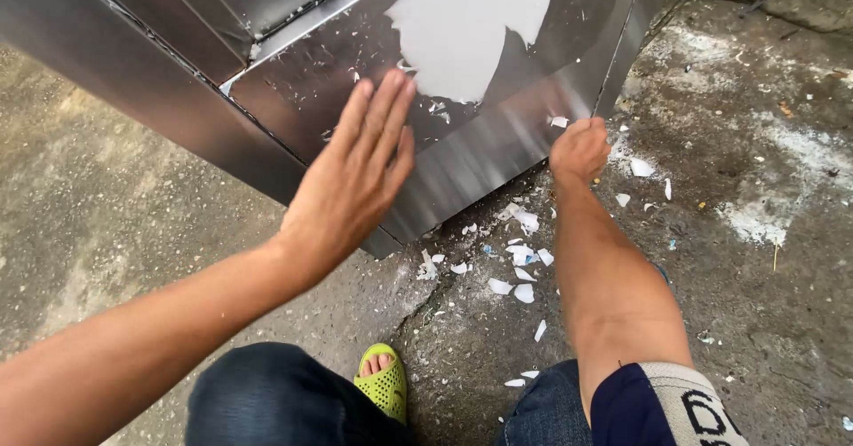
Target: Peeling off the white protective plastic film from a new stainless steel appliance using fingernails.
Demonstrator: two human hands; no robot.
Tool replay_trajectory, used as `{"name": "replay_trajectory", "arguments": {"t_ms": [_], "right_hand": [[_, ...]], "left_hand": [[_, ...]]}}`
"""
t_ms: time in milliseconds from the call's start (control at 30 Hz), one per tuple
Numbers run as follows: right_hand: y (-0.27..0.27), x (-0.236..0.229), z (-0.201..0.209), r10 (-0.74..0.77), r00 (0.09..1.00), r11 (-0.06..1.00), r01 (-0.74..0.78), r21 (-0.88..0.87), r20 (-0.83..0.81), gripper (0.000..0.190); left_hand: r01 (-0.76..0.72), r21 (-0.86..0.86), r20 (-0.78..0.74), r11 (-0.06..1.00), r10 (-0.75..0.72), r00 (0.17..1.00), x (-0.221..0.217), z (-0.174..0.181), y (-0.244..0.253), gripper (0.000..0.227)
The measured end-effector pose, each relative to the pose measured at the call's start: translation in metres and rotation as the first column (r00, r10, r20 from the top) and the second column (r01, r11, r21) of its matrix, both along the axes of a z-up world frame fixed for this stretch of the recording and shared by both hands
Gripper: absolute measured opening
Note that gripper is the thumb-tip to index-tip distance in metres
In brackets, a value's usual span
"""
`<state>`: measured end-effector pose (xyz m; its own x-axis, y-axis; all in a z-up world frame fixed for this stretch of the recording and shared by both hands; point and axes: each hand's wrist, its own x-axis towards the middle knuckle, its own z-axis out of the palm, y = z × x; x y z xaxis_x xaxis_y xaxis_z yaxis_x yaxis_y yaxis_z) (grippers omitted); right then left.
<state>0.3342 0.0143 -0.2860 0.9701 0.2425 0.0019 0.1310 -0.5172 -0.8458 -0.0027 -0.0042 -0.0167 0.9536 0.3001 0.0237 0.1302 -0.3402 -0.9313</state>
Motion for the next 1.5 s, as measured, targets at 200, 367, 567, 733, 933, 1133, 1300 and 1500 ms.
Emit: {"name": "replay_trajectory", "arguments": {"t_ms": [200,367,567,733,933,1133,1300,1500], "right_hand": [[-0.020,0.032,-0.014,0.061,0.963,0.967,-0.121,0.223,0.262,0.011],[-0.020,0.042,0.055,-0.015,0.924,0.906,-0.150,0.397,0.381,0.033],[-0.012,-0.052,0.228,0.183,0.733,0.604,-0.610,0.513,0.656,0.013],[-0.027,-0.145,0.285,0.512,0.556,0.435,-0.825,0.360,0.655,0.005],[-0.008,-0.166,0.287,0.576,0.523,0.391,-0.851,0.351,0.628,0.010],[0.005,-0.175,0.284,0.527,0.541,0.426,-0.836,0.347,0.655,0.011],[0.014,-0.179,0.280,0.461,0.588,0.513,-0.788,0.341,0.664,0.015],[0.018,-0.176,0.279,0.446,0.613,0.567,-0.757,0.324,0.652,0.018]], "left_hand": [[0.274,-0.534,0.294,0.800,-0.128,0.947,0.009,0.005,-0.023,0.050],[0.182,-0.120,0.384,0.976,-0.123,0.915,0.010,0.011,0.004,0.056],[0.531,-0.694,0.589,0.485,-0.041,0.807,-0.011,-0.003,0.009,0.037],[0.866,-0.138,0.957,0.481,-0.160,0.242,-0.057,0.038,0.027,0.019],[0.757,0.015,0.987,0.653,-0.132,0.095,-0.093,0.016,0.063,0.016],[0.742,-0.122,0.981,0.660,-0.035,0.192,-0.102,0.005,0.068,0.025],[0.738,-0.256,0.966,0.625,0.193,0.171,-0.100,0.001,0.054,0.032],[0.673,-0.320,0.946,0.667,0.185,0.267,-0.119,-0.025,0.060,0.035]]}}
